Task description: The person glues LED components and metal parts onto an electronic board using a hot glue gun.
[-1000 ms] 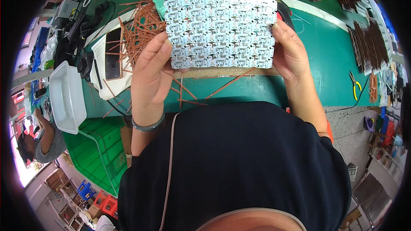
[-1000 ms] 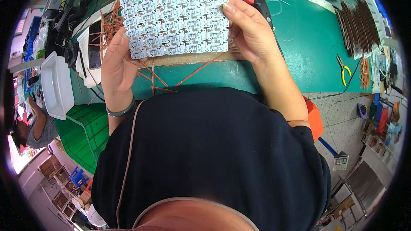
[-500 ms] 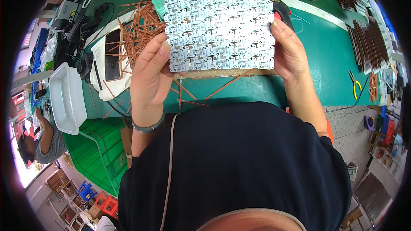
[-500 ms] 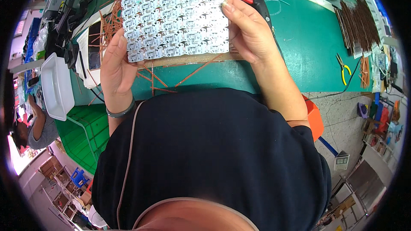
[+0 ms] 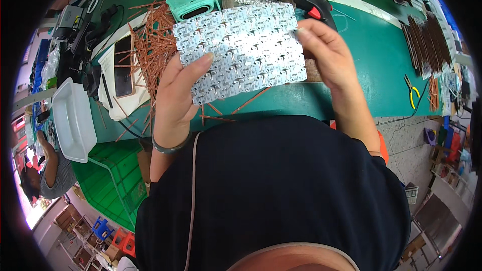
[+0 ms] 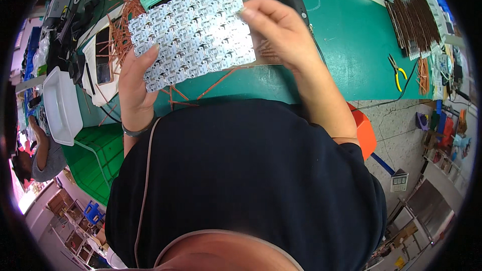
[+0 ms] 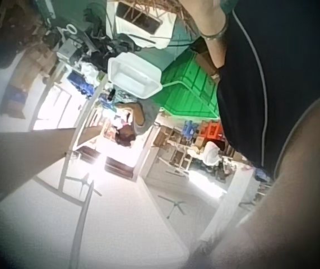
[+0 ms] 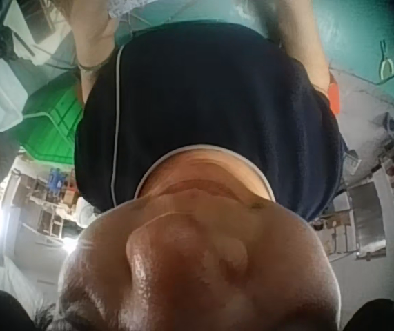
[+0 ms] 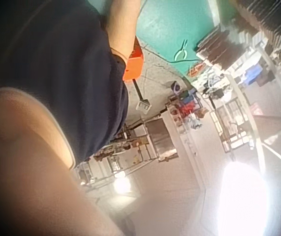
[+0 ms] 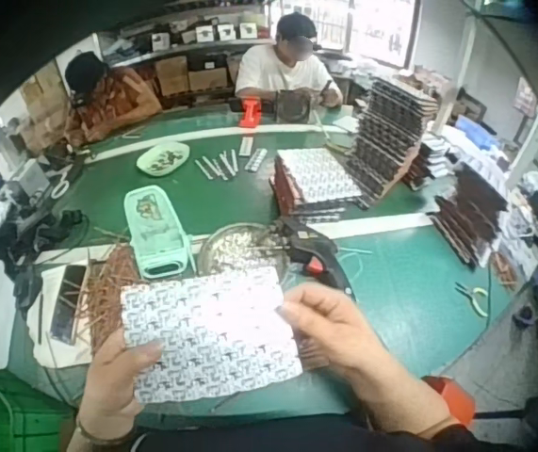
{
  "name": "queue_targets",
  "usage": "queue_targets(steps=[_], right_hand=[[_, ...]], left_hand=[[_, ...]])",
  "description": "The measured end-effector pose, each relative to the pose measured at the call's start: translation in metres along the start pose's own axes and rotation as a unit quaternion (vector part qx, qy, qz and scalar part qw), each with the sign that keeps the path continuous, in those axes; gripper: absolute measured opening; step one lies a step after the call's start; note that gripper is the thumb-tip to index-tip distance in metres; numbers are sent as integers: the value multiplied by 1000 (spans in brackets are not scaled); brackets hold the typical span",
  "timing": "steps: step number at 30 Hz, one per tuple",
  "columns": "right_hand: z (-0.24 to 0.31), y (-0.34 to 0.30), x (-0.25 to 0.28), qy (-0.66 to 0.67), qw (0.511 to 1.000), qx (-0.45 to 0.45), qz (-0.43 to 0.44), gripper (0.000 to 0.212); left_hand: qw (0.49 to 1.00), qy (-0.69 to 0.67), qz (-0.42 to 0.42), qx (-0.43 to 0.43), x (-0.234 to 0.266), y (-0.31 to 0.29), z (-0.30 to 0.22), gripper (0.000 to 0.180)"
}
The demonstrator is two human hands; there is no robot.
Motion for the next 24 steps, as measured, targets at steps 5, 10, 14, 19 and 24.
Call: queue_targets(steps=[5,10,14,19,24], right_hand=[[53,6,80,-601,791,59,-95,54],[6,13,102,-679,729,-76,-52,75],[-14,12,127,-522,842,-54,-124,65],[32,-3,81,-273,934,124,-193,45],[36,-4,55,-105,973,119,-170,37]], left_hand=[[998,6,-47,-45,10,-6,-13,37],[994,3,-66,-85,21,-2,-22,40],[990,6,-82,-111,25,-4,-29,44],[987,6,-93,-129,35,-9,-30,44],[983,0,-105,-152,29,-7,-30,40]])
Point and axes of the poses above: each hand's wrist, its own y-axis towards the middle knuckle, its own x-axis out of the back of the hand, z = x × y, the point moved 8 cm from there along y, towards the middle knuckle, and after that the axes turned 12 degrees about x, right-handed, at the moved point
